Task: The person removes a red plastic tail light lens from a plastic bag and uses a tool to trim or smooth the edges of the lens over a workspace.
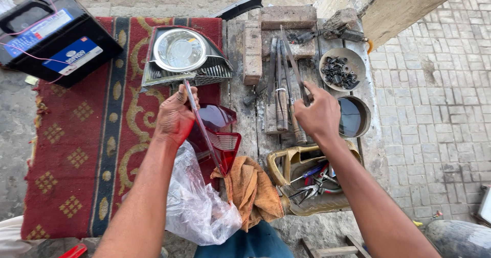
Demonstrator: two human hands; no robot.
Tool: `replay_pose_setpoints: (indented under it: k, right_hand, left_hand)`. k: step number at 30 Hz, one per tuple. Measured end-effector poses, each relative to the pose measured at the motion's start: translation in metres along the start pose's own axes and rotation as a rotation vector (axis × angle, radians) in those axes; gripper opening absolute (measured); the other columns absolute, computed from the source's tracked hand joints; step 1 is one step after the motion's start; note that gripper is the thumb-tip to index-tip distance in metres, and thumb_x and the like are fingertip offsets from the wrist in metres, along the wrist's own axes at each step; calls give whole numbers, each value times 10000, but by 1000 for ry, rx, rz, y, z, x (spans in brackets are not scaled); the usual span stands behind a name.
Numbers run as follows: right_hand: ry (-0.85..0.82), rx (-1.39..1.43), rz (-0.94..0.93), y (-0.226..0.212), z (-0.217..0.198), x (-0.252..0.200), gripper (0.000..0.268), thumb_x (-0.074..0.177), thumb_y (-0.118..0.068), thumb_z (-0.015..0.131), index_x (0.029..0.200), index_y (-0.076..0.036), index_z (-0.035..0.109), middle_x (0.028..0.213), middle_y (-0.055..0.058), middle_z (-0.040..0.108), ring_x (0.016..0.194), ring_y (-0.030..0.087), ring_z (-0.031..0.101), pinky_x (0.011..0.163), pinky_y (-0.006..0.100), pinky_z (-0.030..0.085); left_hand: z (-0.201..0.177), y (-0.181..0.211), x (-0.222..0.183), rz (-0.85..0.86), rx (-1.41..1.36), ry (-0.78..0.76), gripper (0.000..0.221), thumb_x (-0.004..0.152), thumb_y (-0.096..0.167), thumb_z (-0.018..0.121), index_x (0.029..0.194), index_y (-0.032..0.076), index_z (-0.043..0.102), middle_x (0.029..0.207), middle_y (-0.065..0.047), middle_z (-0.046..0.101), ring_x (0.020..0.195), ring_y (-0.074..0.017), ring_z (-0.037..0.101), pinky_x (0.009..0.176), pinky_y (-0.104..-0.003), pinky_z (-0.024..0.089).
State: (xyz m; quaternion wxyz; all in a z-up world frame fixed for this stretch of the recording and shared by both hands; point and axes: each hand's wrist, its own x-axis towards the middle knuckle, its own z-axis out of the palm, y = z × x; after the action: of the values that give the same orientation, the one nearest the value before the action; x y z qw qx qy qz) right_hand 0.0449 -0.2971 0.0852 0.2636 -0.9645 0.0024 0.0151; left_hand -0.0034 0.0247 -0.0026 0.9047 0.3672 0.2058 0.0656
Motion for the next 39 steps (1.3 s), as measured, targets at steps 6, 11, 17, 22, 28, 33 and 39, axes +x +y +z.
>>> replay_pose_setpoints:
  k: [6,11,17,22,28,33,39]
  right_hand:
    - [-9,-96,-16,102,67,63,565,821,-267,625,1362,-123,698,1101,151,691,1029,432,672,906,590,527]
    - [-57,-96,-33,121,81,71,563,851,-227,651,1404,-124,647,1202,175,667,1131,484,633,962,620,514]
    - [-95,-29,49,136,101,78,587,865,-198,753,1436,-139,629,1370,157,639,1345,446,531,1116,607,431]
    - [-64,-59,68,145,112,85,585,814,-207,809,1382,-184,669,1246,104,713,1221,404,627,1063,564,490]
    - [-24,23,138,146,105,70,552,824,-274,814,1343,-135,686,1171,75,742,1105,345,688,974,528,533]
    - [79,34,82,112,97,24,417,875,-176,711,1263,-26,726,1161,214,682,1138,442,626,1020,563,483]
    - [-46,366,158,7,55,-51,376,954,-60,572,1304,24,681,1119,213,665,997,321,670,901,461,553]
  left_hand:
    - [10,6,-5,1,31,9,359,990,267,721,1082,-80,707,843,-137,621,777,-200,617,727,-290,520]
    - [-1,2,2,-2,25,-3,369,1001,262,704,1102,-93,700,857,-155,607,791,-217,616,746,-298,517]
    - [-4,0,2,-10,34,-7,366,1004,263,699,1107,-88,701,862,-155,597,807,-219,615,761,-300,513]
    - [-5,0,4,-17,49,-10,369,1001,277,700,1105,-77,704,868,-148,598,810,-212,617,767,-295,513]
    - [-7,1,5,-18,36,-16,369,997,276,708,1103,-78,706,869,-153,617,799,-225,627,756,-310,529]
    - [-5,2,2,-20,25,-29,356,1001,270,702,1100,-72,705,870,-150,613,803,-229,633,774,-315,539]
    - [-9,1,1,-36,38,-26,368,1018,299,683,1111,-57,699,887,-143,601,836,-215,629,812,-304,533]
